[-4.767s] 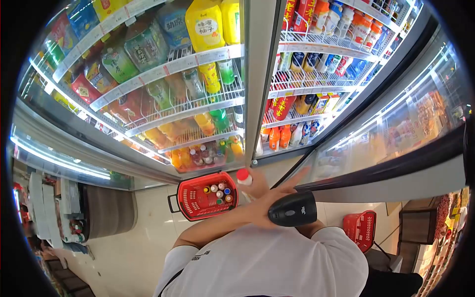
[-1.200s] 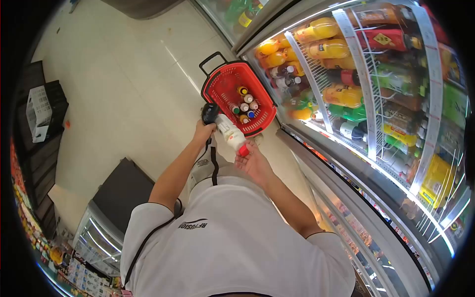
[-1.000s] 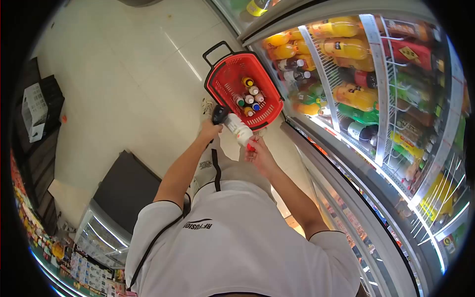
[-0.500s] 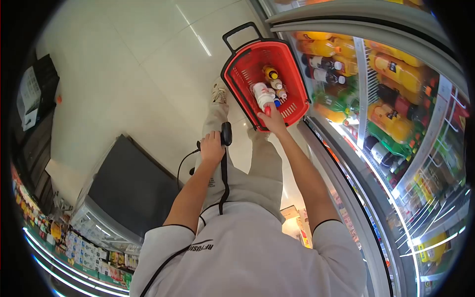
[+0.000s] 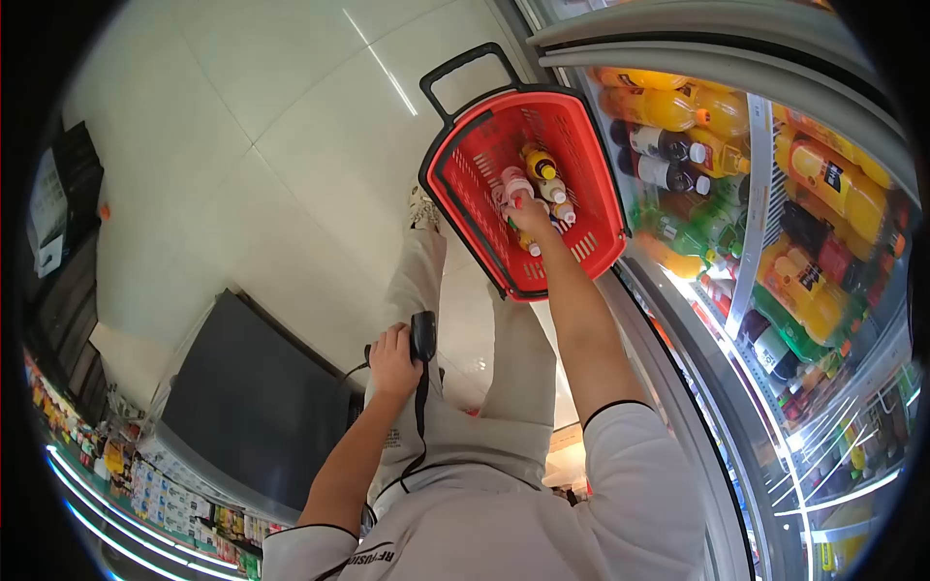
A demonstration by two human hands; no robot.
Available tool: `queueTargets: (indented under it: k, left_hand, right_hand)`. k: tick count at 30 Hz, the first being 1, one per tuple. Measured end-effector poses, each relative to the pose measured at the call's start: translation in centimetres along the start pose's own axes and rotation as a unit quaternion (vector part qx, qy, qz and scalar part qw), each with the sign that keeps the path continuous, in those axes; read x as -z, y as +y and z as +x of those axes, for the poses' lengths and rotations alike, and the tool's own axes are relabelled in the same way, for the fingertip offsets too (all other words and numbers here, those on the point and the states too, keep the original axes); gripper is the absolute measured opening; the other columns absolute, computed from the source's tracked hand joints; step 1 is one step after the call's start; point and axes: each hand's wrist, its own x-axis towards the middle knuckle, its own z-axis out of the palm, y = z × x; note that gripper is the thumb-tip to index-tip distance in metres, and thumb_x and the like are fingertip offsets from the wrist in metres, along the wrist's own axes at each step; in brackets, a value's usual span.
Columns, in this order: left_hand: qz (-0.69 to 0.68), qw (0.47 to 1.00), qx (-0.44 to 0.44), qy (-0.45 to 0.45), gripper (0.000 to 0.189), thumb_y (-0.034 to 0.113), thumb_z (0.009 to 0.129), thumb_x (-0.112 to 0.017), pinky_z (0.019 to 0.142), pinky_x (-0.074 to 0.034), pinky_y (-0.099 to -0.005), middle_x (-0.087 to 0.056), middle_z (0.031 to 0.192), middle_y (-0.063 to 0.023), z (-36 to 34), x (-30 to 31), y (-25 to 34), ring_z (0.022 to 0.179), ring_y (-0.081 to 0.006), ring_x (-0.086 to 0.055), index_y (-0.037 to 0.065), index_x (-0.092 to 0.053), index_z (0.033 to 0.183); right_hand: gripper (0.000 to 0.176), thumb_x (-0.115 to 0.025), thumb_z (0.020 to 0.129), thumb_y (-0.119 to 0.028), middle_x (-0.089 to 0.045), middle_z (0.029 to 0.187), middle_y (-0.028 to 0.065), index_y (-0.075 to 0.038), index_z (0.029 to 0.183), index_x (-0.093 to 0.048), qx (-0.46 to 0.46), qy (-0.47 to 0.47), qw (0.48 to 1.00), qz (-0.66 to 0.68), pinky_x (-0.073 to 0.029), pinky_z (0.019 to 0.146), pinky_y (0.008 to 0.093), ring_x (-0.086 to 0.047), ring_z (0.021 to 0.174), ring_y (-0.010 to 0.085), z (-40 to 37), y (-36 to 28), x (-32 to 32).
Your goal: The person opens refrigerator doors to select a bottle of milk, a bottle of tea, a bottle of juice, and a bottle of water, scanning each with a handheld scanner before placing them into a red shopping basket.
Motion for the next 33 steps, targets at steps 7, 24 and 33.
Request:
queueTargets:
  k: [7, 24, 33]
  left_hand:
    - [0.003, 1.000, -0.015, -0.010, 0.050, 0.009, 0.065, -0.070, 0.086, -0.045, -0.0433, -0.060, 0.120, -0.0096, 0.0, -0.7, -0.3, 0.106, -0.0309, -0.058, 0.004, -0.059, 0.113]
    - [0.031, 0.999, -0.025, -0.002, 0.049, 0.010, 0.069, -0.072, 0.091, -0.048, -0.0481, -0.062, 0.119, -0.0145, 0.0, -2.2, 4.2, 0.109, -0.0362, -0.059, 0.004, -0.057, 0.116]
    - [0.071, 0.996, -0.012, -0.048, 0.051, 0.038, 0.072, -0.080, 0.085, -0.054, -0.0475, -0.070, 0.099, -0.0183, -0.2, 1.8, 12.5, 0.097, -0.0394, -0.068, 0.006, -0.061, 0.106]
  right_hand:
    - [0.067, -0.072, 0.078, -0.041, -0.061, 0.126, 0.0302, -0.011, 0.134, -0.053, -0.017, 0.027, 0.990, 0.138, -0.047, 0.099, 0.0448, -0.059, 0.119, 0.0438, 3.5, 2.5, -1.9]
    - [0.046, -0.061, 0.090, -0.044, -0.069, 0.111, 0.0153, -0.010, 0.122, -0.062, -0.001, 0.018, 0.983, 0.182, -0.050, 0.091, 0.0424, -0.065, 0.102, 0.0279, -32.5, 10.2, -5.2]
    - [0.049, -0.061, 0.092, -0.048, -0.071, 0.110, 0.0147, -0.008, 0.121, -0.065, -0.054, 0.168, 0.974, 0.143, -0.052, 0.091, 0.0422, -0.067, 0.103, 0.0318, -53.8, 18.8, 2.0]
